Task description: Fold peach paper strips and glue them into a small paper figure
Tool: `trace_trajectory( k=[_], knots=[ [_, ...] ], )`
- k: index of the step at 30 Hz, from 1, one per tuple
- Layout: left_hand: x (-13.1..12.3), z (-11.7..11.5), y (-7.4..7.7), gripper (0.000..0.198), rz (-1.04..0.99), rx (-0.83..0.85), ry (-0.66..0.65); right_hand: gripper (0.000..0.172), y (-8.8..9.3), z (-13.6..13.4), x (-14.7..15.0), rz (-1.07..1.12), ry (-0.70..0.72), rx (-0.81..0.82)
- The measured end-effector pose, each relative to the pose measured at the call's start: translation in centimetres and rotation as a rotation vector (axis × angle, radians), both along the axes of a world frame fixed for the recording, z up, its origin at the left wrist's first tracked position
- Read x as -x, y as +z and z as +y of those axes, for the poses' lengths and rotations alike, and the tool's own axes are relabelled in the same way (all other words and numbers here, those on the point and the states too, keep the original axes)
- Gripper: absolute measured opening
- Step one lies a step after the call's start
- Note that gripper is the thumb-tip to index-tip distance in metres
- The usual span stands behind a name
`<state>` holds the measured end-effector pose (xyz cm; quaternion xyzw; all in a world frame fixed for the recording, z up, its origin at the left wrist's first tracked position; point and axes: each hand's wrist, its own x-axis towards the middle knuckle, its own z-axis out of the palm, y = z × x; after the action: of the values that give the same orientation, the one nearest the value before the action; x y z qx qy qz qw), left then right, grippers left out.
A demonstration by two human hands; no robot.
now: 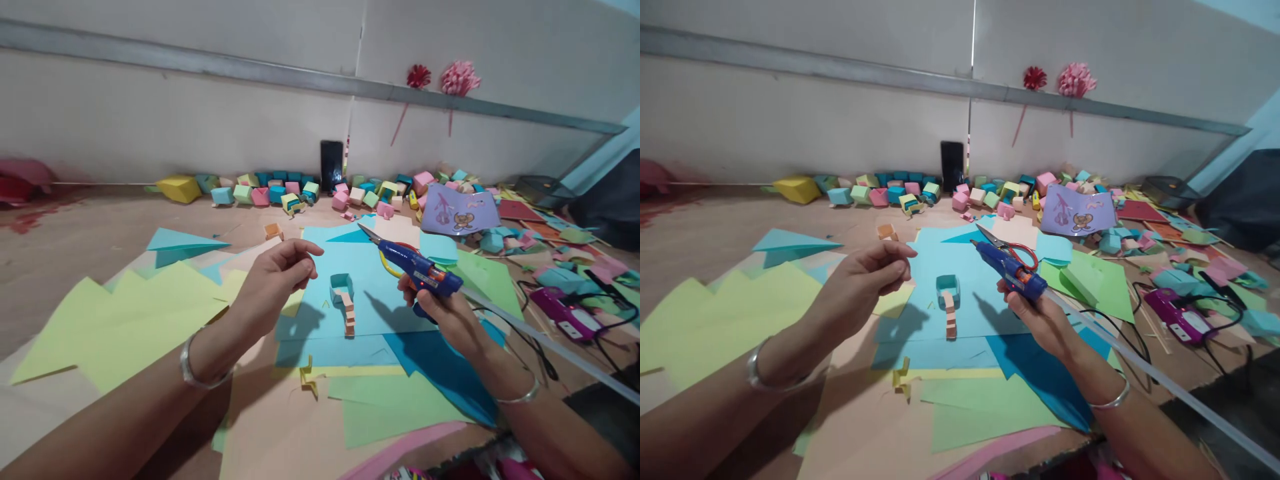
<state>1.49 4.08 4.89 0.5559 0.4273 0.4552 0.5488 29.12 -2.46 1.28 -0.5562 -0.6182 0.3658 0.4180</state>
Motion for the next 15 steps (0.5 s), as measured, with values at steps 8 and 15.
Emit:
trace_trajectory(
  k=[8,15],
  knots=[
    [-0.2,-0.9,1.1,0.013,0.045,-0.032,-0.074,0.031,0.1,-0.1,-0.6,0.147,0.012,0.025],
    [-0.4,-1.4,1.4,0.018,0.089,0.058,-0.174,0.028,0.2,-0.2,-0.8,0.167,0.047,0.010]
  ],
)
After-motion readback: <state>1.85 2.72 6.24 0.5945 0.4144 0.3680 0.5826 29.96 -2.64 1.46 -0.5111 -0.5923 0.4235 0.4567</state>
